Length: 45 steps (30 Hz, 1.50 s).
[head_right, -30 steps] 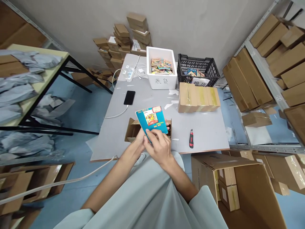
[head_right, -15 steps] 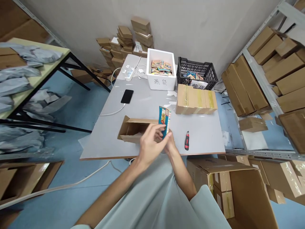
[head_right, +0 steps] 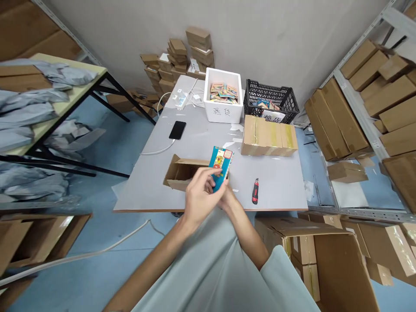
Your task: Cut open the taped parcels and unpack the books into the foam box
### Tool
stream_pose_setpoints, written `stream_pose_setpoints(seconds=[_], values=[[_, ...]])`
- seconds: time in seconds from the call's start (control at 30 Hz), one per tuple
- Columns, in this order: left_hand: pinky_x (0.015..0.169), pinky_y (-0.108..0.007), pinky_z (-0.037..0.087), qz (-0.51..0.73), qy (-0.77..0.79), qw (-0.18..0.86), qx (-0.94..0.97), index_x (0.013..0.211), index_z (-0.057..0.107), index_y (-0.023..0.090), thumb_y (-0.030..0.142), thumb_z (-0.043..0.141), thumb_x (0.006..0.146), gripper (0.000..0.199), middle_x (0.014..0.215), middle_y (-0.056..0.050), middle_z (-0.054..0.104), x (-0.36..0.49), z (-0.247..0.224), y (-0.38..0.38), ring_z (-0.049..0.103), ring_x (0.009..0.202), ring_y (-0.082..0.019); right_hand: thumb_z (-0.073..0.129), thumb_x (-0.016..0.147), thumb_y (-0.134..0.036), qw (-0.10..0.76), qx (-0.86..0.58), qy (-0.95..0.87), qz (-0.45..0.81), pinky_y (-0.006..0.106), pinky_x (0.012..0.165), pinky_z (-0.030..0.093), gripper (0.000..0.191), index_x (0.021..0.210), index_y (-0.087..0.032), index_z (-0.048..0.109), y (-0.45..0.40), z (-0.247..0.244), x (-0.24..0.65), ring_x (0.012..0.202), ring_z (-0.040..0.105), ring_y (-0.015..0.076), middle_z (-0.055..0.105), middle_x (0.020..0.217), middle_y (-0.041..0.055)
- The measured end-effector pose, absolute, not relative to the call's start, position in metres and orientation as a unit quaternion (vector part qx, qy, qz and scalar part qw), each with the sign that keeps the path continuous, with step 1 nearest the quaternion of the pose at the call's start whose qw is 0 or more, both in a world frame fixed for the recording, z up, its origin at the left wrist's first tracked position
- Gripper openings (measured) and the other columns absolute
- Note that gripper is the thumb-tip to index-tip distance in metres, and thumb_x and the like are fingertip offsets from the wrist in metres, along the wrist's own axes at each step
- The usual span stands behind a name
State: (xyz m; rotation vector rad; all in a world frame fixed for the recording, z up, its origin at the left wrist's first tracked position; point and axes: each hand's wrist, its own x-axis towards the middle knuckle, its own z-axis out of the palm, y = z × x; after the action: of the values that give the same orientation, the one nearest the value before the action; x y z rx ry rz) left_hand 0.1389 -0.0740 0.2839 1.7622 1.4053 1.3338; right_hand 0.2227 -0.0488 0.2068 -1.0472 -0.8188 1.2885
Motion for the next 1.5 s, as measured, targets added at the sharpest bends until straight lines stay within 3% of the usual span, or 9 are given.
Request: stream_pose_setpoints(seconds=[0.2,0.33,0.47,0.67,0.87,1.0,1.07,1.3,1.5], values=[[0.107,-0.039,0.068,0.57,0.549,0.37,0.488,0.132,0.079,0.019,0.051,0.077,0.106,0.041,0.132,-0.014,0.084,0.095,0.27,-0.044,0.082,0.12,-0.027,0.09,0.084,-0.063,0.599,-0.48,-0.34,0.544,0.039,0.098,0.066,0.045,0.102,-0.025,0.073,-0.05,0.211,0.239,0.103,0.077,0.0255,0.083,0.102,0.0068],[0.119,-0.046,0.064,0.576,0.536,0.436,0.437,0.127,0.079,0.02,0.062,0.082,0.099,0.05,0.139,-0.017,0.083,0.079,0.251,-0.025,0.079,0.136,-0.031,0.084,0.093,-0.048,0.606,-0.51,-0.438,0.424,0.036,0.094,0.063,0.025,0.097,-0.025,0.075,-0.063,0.212,0.232,0.105,0.076,0.024,0.081,0.109,0.0078],[0.118,-0.049,0.066,0.58,0.49,0.496,0.422,0.123,0.081,0.023,0.06,0.092,0.086,0.054,0.149,-0.017,0.08,0.076,0.25,-0.023,0.077,0.141,-0.036,0.074,0.098,-0.032,0.605,-0.523,-0.505,0.324,0.045,0.108,0.061,0.01,0.101,-0.028,0.084,-0.071,0.211,0.227,0.118,0.077,0.0262,0.081,0.119,0.0094],[0.124,-0.053,0.063,0.562,0.502,0.482,0.447,0.118,0.087,0.022,0.046,0.092,0.081,0.044,0.137,-0.015,0.086,0.078,0.249,-0.022,0.078,0.14,-0.037,0.078,0.1,-0.036,0.643,-0.528,-0.459,0.31,0.049,0.111,0.063,0.013,0.099,-0.027,0.087,-0.058,0.208,0.247,0.12,0.079,0.0277,0.084,0.122,0.0122],[0.116,-0.054,0.068,0.501,0.532,0.525,0.436,0.122,0.088,0.017,0.058,0.095,0.085,0.055,0.13,-0.018,0.088,0.075,0.226,-0.008,0.084,0.126,-0.037,0.097,0.086,-0.056,0.614,-0.561,-0.356,0.426,0.04,0.091,0.071,0.039,0.101,-0.021,0.085,-0.046,0.201,0.267,0.096,0.082,0.027,0.087,0.099,0.0097],[0.087,-0.048,0.077,0.437,0.526,0.588,0.432,0.129,0.088,0.019,0.067,0.097,0.08,0.069,0.131,-0.017,0.088,0.072,0.216,-0.009,0.085,0.12,-0.04,0.101,0.08,-0.066,0.583,-0.552,-0.3,0.516,0.033,0.062,0.068,0.057,0.11,-0.02,0.087,-0.05,0.195,0.276,0.08,0.08,0.0239,0.089,0.106,0.0116],[0.074,-0.04,0.075,0.398,0.529,0.628,0.408,0.135,0.086,0.019,0.067,0.099,0.077,0.076,0.134,-0.018,0.086,0.071,0.212,-0.013,0.085,0.121,-0.041,0.103,0.076,-0.069,0.565,-0.559,-0.277,0.54,0.033,0.062,0.07,0.065,0.114,-0.018,0.088,-0.054,0.193,0.279,0.082,0.082,0.0247,0.089,0.117,0.0134],[0.114,-0.049,0.069,0.437,0.483,0.681,0.335,0.132,0.086,0.019,0.05,0.105,0.069,0.073,0.142,-0.016,0.084,0.076,0.229,0.025,0.08,0.136,-0.04,0.105,0.072,-0.074,0.571,-0.534,-0.279,0.558,0.042,0.085,0.078,0.08,0.124,-0.016,0.089,-0.006,0.205,0.281,0.112,0.087,0.034,0.088,0.127,0.0161],[0.113,-0.052,0.07,0.53,0.442,0.619,0.375,0.124,0.087,0.018,0.044,0.103,0.067,0.065,0.14,-0.015,0.085,0.08,0.283,0.103,0.082,0.127,-0.036,0.108,0.066,-0.072,0.599,-0.483,-0.323,0.55,0.047,0.094,0.079,0.084,0.125,-0.016,0.085,0.086,0.252,0.276,0.096,0.091,0.0316,0.088,0.121,0.0142]])
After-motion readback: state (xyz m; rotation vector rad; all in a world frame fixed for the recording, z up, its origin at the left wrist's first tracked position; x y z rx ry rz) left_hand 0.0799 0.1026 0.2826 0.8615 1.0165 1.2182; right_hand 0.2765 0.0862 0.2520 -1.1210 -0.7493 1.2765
